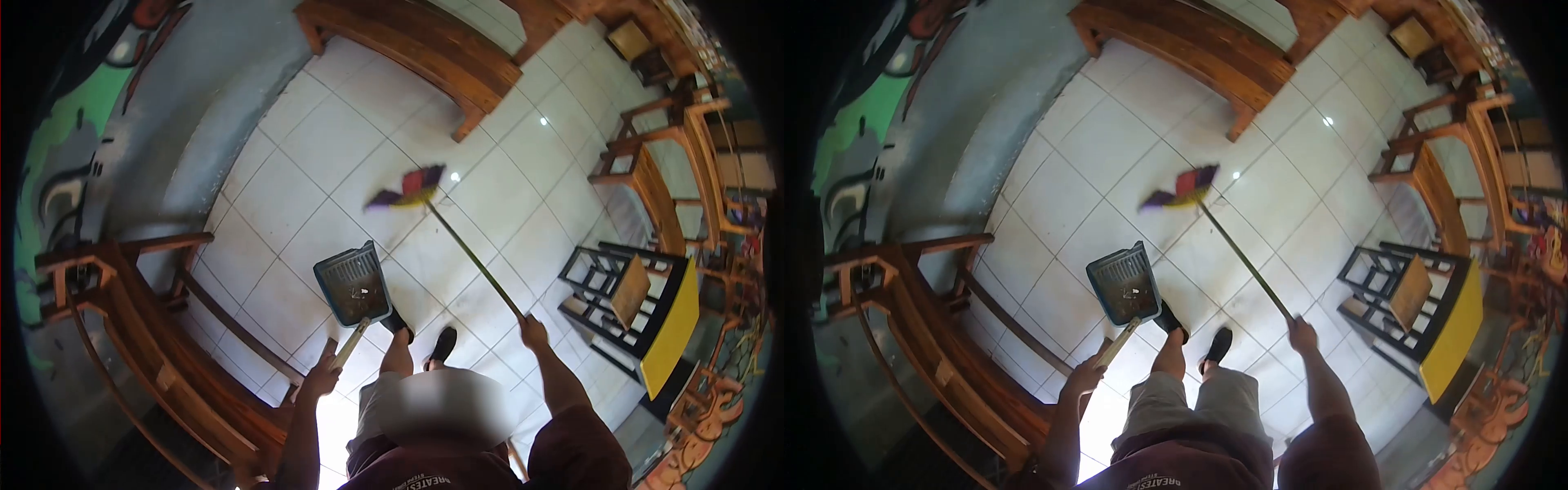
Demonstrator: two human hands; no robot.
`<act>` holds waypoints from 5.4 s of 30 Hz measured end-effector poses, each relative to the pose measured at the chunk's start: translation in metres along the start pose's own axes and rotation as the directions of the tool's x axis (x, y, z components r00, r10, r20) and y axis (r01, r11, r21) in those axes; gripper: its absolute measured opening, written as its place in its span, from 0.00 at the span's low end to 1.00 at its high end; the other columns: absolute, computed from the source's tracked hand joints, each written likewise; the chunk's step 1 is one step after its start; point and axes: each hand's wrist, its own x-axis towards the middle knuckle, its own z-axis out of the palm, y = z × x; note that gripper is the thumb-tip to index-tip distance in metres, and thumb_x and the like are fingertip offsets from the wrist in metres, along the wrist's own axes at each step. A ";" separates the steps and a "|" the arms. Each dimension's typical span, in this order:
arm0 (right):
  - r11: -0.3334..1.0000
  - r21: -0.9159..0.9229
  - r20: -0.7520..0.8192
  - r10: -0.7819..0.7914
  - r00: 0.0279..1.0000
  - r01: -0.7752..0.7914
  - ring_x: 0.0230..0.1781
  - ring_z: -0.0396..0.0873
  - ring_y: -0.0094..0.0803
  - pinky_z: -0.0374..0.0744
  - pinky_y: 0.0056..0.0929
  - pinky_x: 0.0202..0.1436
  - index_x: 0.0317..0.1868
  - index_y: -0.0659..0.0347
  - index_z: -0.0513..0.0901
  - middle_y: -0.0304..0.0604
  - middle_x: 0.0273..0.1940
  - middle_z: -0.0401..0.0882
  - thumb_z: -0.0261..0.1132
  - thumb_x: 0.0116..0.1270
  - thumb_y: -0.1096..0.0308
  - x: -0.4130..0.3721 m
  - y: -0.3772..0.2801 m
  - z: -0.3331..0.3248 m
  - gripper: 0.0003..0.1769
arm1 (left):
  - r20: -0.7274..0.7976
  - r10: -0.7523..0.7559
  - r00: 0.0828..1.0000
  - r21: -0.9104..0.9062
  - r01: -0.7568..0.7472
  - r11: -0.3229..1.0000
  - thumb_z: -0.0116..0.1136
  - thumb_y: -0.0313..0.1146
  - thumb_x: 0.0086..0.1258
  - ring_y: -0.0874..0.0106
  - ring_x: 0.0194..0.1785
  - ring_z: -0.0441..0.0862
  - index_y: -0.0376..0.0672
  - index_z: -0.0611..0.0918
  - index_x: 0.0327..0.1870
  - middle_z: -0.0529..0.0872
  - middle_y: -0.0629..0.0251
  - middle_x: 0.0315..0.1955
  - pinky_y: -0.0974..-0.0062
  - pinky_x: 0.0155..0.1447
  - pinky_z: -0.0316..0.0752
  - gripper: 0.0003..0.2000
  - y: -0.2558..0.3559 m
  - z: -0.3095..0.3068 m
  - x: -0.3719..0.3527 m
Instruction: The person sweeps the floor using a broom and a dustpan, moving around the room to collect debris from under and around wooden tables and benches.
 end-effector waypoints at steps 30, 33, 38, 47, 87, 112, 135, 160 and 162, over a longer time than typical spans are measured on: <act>0.783 0.598 -0.141 0.313 0.939 -0.171 0.29 0.75 0.50 0.74 0.45 0.30 0.38 0.60 0.70 0.54 0.33 0.73 0.44 0.64 0.64 -0.094 0.211 0.161 0.11 | 0.283 0.092 0.955 0.636 -0.259 0.727 0.47 0.40 0.57 0.53 0.46 0.73 0.45 0.70 0.50 0.76 0.49 0.41 0.63 0.48 0.68 0.19 0.143 0.162 -0.015; 0.825 0.564 -0.277 0.227 0.934 -0.034 0.32 0.75 0.49 0.75 0.43 0.35 0.35 0.64 0.72 0.51 0.33 0.73 0.45 0.61 0.68 0.002 0.157 0.159 0.11 | 0.349 0.117 0.930 0.672 -0.335 0.660 0.50 0.35 0.60 0.77 0.26 0.72 0.46 0.67 0.57 0.77 0.67 0.24 0.77 0.28 0.68 0.21 0.147 0.158 -0.026; 0.440 0.772 0.246 0.459 0.854 -0.459 0.44 0.74 0.49 0.72 0.42 0.47 0.41 0.63 0.71 0.52 0.43 0.74 0.41 0.65 0.60 0.016 0.101 0.110 0.18 | 0.333 0.040 0.942 0.802 -0.305 0.513 0.51 0.37 0.59 0.71 0.31 0.77 0.45 0.67 0.56 0.80 0.60 0.28 0.75 0.36 0.70 0.22 0.173 0.141 -0.043; 0.447 0.493 0.534 0.521 0.666 -0.746 0.39 0.75 0.51 0.74 0.42 0.43 0.52 0.62 0.65 0.56 0.39 0.75 0.40 0.65 0.52 -0.339 0.021 0.293 0.25 | 0.354 -0.081 0.932 0.914 -0.327 0.239 0.50 0.41 0.57 0.60 0.43 0.76 0.44 0.69 0.54 0.79 0.55 0.38 0.69 0.48 0.69 0.22 0.231 0.094 -0.027; -0.222 0.798 0.546 0.660 0.516 -0.561 0.16 0.76 0.39 0.75 0.31 0.17 0.31 0.71 0.74 0.54 0.22 0.76 0.48 0.57 0.69 -0.143 0.322 0.274 0.12 | 0.408 -0.053 0.911 0.863 -0.404 -0.302 0.48 0.42 0.59 0.62 0.42 0.77 0.44 0.65 0.57 0.80 0.57 0.36 0.69 0.49 0.68 0.24 0.370 0.271 -0.028; -0.716 0.637 0.741 0.671 -0.028 -0.286 0.32 0.72 0.54 0.71 0.48 0.34 0.41 0.57 0.69 0.53 0.33 0.71 0.44 0.64 0.61 -0.252 -0.111 0.257 0.12 | 0.476 -0.166 0.864 0.399 -0.380 -0.834 0.48 0.41 0.59 0.57 0.49 0.72 0.46 0.70 0.52 0.76 0.55 0.44 0.66 0.52 0.67 0.20 0.509 0.324 0.048; -0.878 0.334 0.925 0.236 0.298 -0.342 0.44 0.71 0.52 0.69 0.42 0.47 0.44 0.63 0.72 0.58 0.42 0.72 0.43 0.63 0.51 -0.352 -0.238 0.146 0.24 | 0.462 -0.277 0.843 0.361 -0.464 -0.809 0.46 0.43 0.60 0.57 0.49 0.72 0.48 0.70 0.51 0.76 0.55 0.45 0.66 0.51 0.67 0.19 0.496 0.355 0.023; -0.519 0.789 0.597 0.772 0.216 -0.329 0.18 0.73 0.41 0.73 0.37 0.19 0.32 0.70 0.70 0.52 0.23 0.72 0.43 0.64 0.61 -0.256 0.481 0.459 0.18 | 0.244 -0.165 0.956 0.771 -0.294 -0.565 0.47 0.43 0.59 0.63 0.40 0.78 0.45 0.65 0.57 0.81 0.56 0.32 0.70 0.47 0.70 0.24 0.471 0.506 -0.049; -0.237 0.783 0.452 0.852 0.265 -0.575 0.27 0.74 0.38 0.75 0.34 0.27 0.41 0.72 0.69 0.57 0.31 0.73 0.47 0.59 0.71 -0.233 0.421 0.481 0.13 | 0.254 -0.167 0.953 0.771 -0.304 -0.560 0.47 0.43 0.59 0.63 0.40 0.78 0.45 0.65 0.57 0.81 0.57 0.32 0.70 0.47 0.69 0.24 0.471 0.512 -0.055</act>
